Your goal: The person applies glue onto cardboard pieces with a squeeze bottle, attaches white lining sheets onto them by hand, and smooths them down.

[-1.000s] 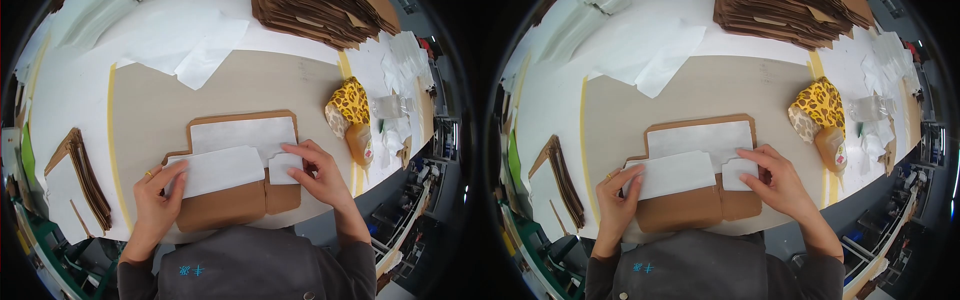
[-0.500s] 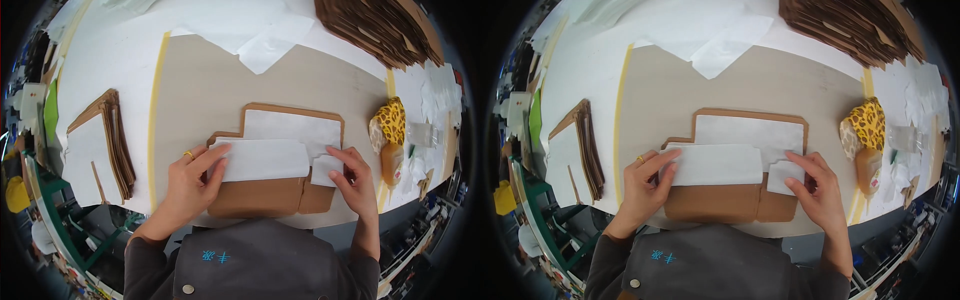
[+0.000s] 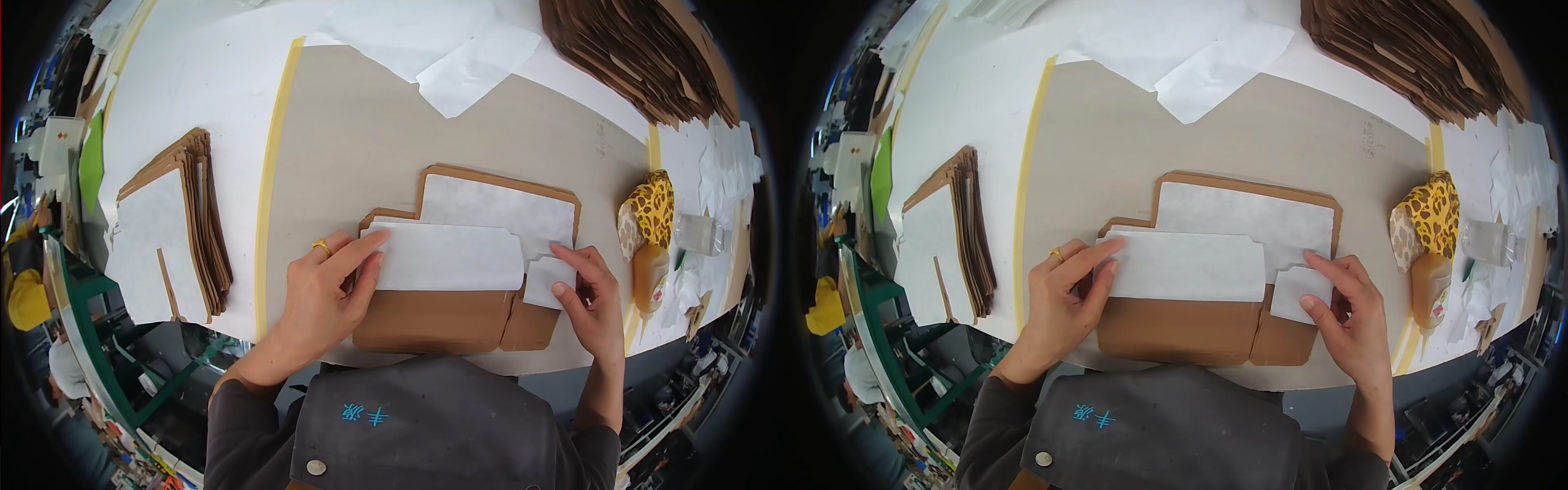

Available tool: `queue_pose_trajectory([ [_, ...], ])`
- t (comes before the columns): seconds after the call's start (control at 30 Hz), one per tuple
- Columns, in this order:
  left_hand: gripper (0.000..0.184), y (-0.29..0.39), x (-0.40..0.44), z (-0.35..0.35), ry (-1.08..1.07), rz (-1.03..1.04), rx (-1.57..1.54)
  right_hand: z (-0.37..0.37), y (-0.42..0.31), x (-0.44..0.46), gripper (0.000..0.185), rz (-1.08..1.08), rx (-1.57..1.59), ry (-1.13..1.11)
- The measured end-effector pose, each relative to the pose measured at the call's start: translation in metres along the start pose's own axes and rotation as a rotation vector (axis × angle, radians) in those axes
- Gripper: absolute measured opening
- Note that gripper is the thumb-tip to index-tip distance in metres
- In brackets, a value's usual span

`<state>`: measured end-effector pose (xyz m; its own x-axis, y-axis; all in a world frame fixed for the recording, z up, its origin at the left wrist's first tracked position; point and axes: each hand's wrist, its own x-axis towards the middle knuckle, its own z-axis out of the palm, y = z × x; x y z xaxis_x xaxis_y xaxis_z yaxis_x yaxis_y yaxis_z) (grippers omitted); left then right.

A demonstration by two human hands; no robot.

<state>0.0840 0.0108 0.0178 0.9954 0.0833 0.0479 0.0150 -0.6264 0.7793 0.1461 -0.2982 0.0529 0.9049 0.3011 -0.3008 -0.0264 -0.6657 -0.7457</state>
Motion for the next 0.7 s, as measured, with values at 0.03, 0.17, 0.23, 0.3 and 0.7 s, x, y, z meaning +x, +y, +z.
queue_pose_trajectory([
  [0.03, 0.022, -0.001, 0.001, 0.001, 0.007, 0.014, 0.003, -0.001, 0.0, 0.0, 0.042, 0.002, 0.003, 0.002],
  [0.17, 0.024, 0.003, 0.001, -0.004, -0.04, -0.046, 0.035, -0.002, -0.001, 0.0, 0.042, 0.004, 0.009, -0.003],
  [0.23, 0.031, 0.003, 0.007, -0.006, 0.069, 0.144, 0.204, -0.002, -0.001, 0.0, 0.042, 0.006, 0.005, -0.009],
  [0.3, 0.04, 0.008, 0.013, -0.009, -0.019, 0.146, 0.201, -0.002, -0.002, 0.0, 0.042, 0.008, 0.006, -0.008],
  [0.7, 0.067, 0.01, 0.031, 0.013, -0.425, 0.377, 0.476, -0.003, 0.0, -0.001, 0.038, 0.007, 0.033, 0.012],
])
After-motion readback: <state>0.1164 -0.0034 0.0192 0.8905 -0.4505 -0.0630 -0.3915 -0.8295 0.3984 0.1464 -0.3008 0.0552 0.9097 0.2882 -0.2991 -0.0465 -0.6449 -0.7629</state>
